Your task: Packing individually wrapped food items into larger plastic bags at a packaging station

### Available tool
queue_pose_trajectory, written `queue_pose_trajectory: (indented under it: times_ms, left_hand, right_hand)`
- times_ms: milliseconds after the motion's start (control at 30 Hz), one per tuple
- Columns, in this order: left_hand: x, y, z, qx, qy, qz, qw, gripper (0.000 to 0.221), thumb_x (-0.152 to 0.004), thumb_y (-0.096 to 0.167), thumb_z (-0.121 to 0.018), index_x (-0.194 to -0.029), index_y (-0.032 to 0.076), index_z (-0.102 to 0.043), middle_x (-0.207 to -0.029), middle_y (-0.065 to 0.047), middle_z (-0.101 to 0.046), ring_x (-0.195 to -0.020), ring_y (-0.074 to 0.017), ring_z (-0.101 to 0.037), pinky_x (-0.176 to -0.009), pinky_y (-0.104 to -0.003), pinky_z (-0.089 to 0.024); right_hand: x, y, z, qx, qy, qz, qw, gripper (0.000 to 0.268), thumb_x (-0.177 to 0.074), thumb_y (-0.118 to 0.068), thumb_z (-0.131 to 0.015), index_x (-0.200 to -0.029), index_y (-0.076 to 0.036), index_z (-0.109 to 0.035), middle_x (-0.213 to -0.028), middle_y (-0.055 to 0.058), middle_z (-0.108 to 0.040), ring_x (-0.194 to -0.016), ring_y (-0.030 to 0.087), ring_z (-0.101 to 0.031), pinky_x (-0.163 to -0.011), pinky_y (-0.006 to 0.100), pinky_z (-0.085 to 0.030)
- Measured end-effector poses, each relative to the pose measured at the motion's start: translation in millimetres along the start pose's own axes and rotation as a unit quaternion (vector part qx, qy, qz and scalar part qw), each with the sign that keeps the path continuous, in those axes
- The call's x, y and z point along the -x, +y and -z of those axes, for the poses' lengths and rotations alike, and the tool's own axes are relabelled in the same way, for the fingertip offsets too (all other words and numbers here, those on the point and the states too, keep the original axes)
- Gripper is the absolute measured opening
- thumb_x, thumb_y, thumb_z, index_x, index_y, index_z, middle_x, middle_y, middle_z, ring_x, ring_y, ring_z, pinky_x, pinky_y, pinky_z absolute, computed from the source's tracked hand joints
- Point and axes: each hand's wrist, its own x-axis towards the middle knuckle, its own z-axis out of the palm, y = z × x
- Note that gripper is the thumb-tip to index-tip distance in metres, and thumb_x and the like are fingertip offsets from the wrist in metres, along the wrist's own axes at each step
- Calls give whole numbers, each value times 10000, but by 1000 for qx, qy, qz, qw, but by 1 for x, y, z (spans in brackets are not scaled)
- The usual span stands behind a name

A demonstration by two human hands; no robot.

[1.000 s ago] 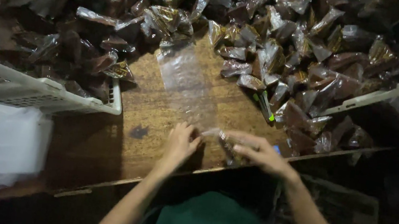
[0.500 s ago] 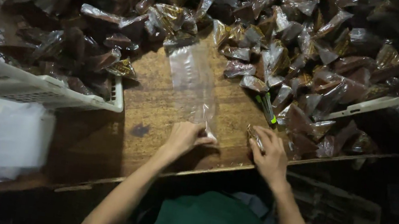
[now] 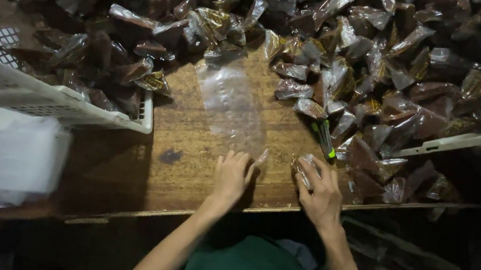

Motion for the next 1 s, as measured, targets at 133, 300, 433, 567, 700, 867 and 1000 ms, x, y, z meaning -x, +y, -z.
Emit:
queue_pose_trajectory:
  times_ms: [133,300,433,567,700,867,1000]
  left_hand:
    - [-4,-5,-9,24,-10,36,999,364,-948,512,-658,-1049,169,-728,-999,-59,-761,-1081,-298,-645,-1008,-574,-438]
    - [1,11,2,-71,22,-56,996,379,-778,392,-800,-1056,186,-645,-1031,-36,-639,-1047,-265,-561,-926,-506,-415]
    - [4,11,-6,-80,25,-80,993,497,-691,276,-825,-1114,206,-572,-1073,-4,-599,-1056,-222,-572,-890,-413,-444]
    - [0,7,3,-75,27,-89,993,490,-781,159,-748,-1245,166,-588,-1216,-45,-607,-1151,-255,-551,-904,-421,-433]
    - [20,0,26,-56,-79,-139,986,685,-726,52,-780,-1377,127,-581,-1547,-94,-495,-1384,-294,-453,-1082,-464,-364]
    - [13,-28,15,-46,5,-112,993,379,-821,200,-752,-1189,269,-691,-1144,7,-584,-1046,-225,-542,-803,-354,-444]
    - [12,-48,-1,86,28,-83,992,259,-818,148,-774,-1062,227,-737,-1084,-3,-631,-1032,-244,-594,-825,-362,-486]
  right_hand:
    - [-8,-1,-1,2,-3,21,1000,421,-888,-336,-755,-1307,-352,-712,-1315,42,-651,-1098,321,-661,-853,435,-582]
    - [-8,1,-6,17,-4,26,1000,416,-885,-357,-744,-1299,-375,-704,-1300,40,-648,-1123,321,-658,-837,436,-604]
    - [-10,2,-5,-7,4,22,1000,418,-889,-325,-753,-1303,-364,-709,-1305,59,-647,-1130,339,-653,-874,443,-597]
    - [-11,0,-1,-8,-30,19,999,440,-869,-297,-763,-1302,-359,-708,-1305,66,-645,-1138,347,-648,-912,454,-586]
    - [-30,-45,50,-316,-131,-99,934,330,-862,-263,-795,-1190,-227,-787,-1163,133,-765,-1085,400,-712,-879,477,-578]
    - [-29,-87,54,-429,-294,39,853,358,-921,-203,-716,-1277,-180,-747,-1290,103,-744,-1188,315,-674,-996,489,-498]
    - [-21,-76,-8,-299,-287,145,898,431,-971,-237,-673,-1397,-179,-638,-1391,125,-664,-1298,353,-602,-1064,499,-415]
